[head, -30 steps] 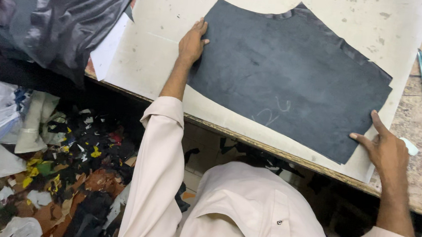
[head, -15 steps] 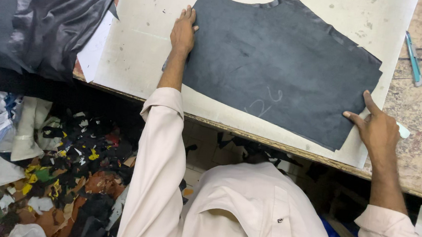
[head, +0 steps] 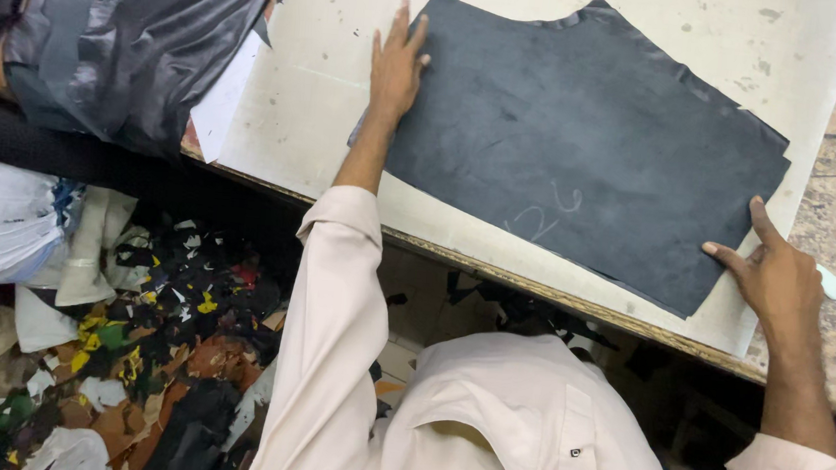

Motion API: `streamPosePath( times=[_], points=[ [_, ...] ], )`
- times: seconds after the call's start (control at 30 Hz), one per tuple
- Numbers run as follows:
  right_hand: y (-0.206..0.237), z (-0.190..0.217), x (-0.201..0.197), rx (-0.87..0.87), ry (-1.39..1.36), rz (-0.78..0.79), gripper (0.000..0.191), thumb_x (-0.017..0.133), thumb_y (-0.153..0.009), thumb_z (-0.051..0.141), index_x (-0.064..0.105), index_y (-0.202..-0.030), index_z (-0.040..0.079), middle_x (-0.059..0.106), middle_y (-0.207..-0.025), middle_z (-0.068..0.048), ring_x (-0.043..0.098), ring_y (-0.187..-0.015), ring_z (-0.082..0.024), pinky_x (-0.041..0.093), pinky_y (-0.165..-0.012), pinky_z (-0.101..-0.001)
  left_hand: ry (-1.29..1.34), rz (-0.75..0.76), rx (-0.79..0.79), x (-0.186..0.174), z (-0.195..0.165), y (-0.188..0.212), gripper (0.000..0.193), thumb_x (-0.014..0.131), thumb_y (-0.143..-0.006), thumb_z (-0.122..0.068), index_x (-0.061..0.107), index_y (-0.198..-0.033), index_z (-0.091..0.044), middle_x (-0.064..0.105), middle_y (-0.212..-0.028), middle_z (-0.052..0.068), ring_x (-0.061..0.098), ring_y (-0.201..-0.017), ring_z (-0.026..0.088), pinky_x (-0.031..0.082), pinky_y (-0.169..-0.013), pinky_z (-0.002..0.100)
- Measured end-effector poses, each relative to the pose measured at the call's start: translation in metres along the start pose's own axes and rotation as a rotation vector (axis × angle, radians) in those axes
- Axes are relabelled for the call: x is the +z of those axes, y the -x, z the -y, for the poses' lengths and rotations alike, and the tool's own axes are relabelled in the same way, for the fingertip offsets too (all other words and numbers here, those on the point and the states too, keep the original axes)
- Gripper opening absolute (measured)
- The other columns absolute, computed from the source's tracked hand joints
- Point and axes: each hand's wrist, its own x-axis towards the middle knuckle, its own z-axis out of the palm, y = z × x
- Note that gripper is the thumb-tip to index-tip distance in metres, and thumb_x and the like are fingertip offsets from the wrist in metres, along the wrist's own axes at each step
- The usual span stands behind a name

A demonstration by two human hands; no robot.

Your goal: The person aligns a black fabric piece on a paper pattern, smooths it, and uses a utility knife to cut along the pattern edges. The person then removes the cut fabric piece from the table.

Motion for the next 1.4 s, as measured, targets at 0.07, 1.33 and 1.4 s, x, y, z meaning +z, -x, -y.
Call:
streamPosePath(
  times=[0.07, 1.33, 1.4],
  points=[
    [-0.002, -0.004, 0.005, -0.006, 0.031, -0.012, 0.101, 0.079, -0.079, 0.067, 0.053, -0.167, 0.025, 0.073, -0.079, -0.016, 0.073, -0.078, -0.036, 0.059, -0.068, -0.0492, -0.047, 0.105, 0.172, 0.0, -0.006, 0.01, 0.067, 0.07, -0.1, -0.032, 0.041, -0.159, -0.019, 0.022, -0.173, 0.008, 0.026, -0.16, 0.028, 0.021, -0.129, 0.055],
    [0.045, 0.026, -0.02, 0.067, -0.098, -0.193, 0.066, 0.081, -0.084, 0.046, 0.064, -0.143, 0.022, 0.061, -0.13, -0.012, 0.066, -0.095, -0.027, 0.055, -0.077, -0.0431, -0.076, 0.14, 0.174, 0.021, -0.025, 0.045, 0.091, 0.056, -0.094, -0.07, 0.034, -0.165, -0.017, 0.02, -0.172, 0.018, 0.019, -0.158, 0.032, 0.011, -0.126, 0.058],
    [0.047, 0.031, -0.011, -0.068, 0.001, -0.292, 0.063, 0.077, -0.086, 0.047, 0.064, -0.142, 0.02, 0.056, -0.143, -0.012, 0.059, -0.113, -0.033, 0.05, -0.092, -0.0484, -0.091, 0.151, 0.161, 0.02, -0.026, 0.046, 0.09, 0.055, -0.094, -0.069, 0.033, -0.165, -0.017, 0.02, -0.172, 0.017, 0.019, -0.158, 0.032, 0.01, -0.126, 0.058]
  ],
)
